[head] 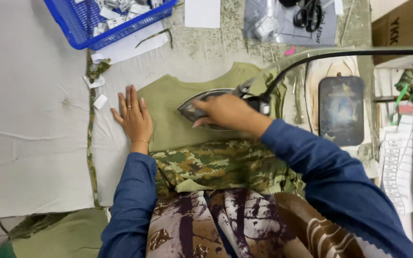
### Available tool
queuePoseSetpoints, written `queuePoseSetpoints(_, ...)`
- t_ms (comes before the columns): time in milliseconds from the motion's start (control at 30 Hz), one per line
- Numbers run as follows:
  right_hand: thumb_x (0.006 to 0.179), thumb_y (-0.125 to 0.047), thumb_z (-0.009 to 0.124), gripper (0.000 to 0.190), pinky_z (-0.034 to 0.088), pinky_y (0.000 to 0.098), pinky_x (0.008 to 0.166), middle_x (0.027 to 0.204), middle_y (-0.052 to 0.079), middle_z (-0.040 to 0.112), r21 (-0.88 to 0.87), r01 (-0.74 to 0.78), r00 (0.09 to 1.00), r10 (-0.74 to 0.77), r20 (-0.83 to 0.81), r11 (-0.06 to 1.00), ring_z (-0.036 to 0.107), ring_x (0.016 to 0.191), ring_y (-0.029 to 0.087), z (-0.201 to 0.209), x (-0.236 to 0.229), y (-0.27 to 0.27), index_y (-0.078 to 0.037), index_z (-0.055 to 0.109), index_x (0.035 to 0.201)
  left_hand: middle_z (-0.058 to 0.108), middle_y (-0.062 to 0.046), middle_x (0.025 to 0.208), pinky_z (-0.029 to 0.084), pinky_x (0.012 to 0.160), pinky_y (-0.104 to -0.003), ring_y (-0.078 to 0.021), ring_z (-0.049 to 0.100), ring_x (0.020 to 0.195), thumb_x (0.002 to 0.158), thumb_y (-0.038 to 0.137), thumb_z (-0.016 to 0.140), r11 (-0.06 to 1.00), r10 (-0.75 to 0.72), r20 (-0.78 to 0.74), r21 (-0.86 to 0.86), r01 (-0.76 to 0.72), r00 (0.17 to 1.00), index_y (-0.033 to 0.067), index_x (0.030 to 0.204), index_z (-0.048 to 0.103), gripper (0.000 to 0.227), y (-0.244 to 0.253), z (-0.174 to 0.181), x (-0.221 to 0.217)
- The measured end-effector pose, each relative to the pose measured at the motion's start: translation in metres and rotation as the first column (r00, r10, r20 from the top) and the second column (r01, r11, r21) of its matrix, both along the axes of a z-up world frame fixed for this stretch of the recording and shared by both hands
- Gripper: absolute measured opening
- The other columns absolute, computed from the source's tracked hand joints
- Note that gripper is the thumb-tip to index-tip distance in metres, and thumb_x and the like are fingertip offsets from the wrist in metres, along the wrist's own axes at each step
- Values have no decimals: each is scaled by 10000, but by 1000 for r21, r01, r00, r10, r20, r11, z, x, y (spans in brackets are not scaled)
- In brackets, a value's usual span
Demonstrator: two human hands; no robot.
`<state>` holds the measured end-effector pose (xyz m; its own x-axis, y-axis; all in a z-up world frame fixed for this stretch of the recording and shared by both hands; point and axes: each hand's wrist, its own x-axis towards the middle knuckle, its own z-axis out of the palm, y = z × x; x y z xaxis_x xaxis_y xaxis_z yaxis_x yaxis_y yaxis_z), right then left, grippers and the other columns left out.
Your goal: The person irons a green t-shirt on a table, repeatedly placing small white labels on the garment and pressing them with an iron. The person also folds a camouflage-patterned fabric over the shirt during the process.
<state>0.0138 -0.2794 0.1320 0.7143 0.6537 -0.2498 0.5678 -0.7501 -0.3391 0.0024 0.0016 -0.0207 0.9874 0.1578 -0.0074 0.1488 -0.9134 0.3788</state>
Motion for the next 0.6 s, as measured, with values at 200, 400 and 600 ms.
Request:
queuePoseSetpoints(200,912,-562,554,546,552,553,698,840,237,668,4,240,970,-239,-40,971,688,822,448,-20,28,24,-195,445,1301,225,-29,1624,-24,1123,-606,-274,149,1499,1091,400,290,994,-9,-32,-107,6,999,215,1572,186,525,3,5,-1)
queuePoseSetpoints(400,1004,-583,512,517,515,570,764,917,275,684,-151,675,736,-674,70,722,672,907,477,-39,12,-147,-171,452,1310,491,-288,1396,311,1068,-616,-498,426,1305,844,375,746,915,-203,230,-301,268,952,0,1431,447,758,4,50,-25)
queuePoseSetpoints(600,1157,-622,538,551,485,608,750,980,318,663,-2,952,301,-932,202,307,634,953,523,-87,-76,-363,-106,480,1343,619,2,1019,493,887,-413,-249,609,1043,738,534,775,603,-754,114,-270,751,646,219,1092,664,487,-50,84,-136)
